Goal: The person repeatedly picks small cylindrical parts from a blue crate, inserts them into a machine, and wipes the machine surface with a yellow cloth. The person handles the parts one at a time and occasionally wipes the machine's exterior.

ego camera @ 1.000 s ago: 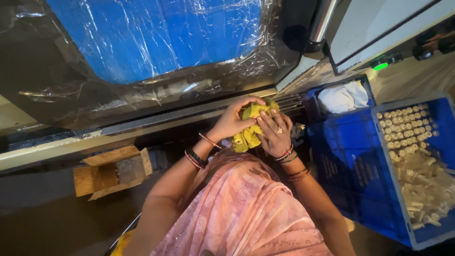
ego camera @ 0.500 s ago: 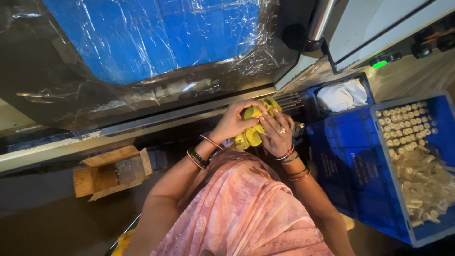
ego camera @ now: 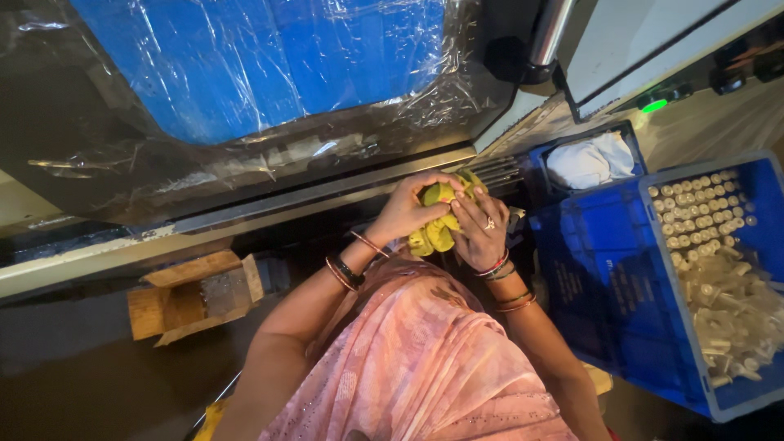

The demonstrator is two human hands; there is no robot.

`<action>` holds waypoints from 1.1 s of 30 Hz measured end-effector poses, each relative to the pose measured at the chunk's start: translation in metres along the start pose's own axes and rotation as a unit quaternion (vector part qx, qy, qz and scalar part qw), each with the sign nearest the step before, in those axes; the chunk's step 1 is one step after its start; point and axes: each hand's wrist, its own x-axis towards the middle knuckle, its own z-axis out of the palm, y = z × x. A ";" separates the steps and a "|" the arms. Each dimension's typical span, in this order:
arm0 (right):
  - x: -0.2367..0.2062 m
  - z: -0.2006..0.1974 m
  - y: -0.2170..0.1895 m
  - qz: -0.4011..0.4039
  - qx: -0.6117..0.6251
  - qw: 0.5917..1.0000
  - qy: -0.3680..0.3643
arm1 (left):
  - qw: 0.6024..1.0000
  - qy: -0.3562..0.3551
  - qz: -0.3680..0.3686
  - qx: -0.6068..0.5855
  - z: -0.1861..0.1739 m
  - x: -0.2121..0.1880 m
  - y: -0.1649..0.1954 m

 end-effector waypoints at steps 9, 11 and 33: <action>-0.003 0.003 0.002 0.004 -0.006 1.000 0.012 | 1.000 0.003 0.005 -0.016 0.004 0.002 -0.001; -0.003 0.003 0.002 0.005 -0.006 1.000 0.018 | 1.000 0.003 0.001 0.002 0.004 0.003 0.000; 0.011 0.000 -0.009 0.077 0.078 0.991 0.079 | 0.994 0.096 0.043 -0.026 0.014 -0.003 -0.018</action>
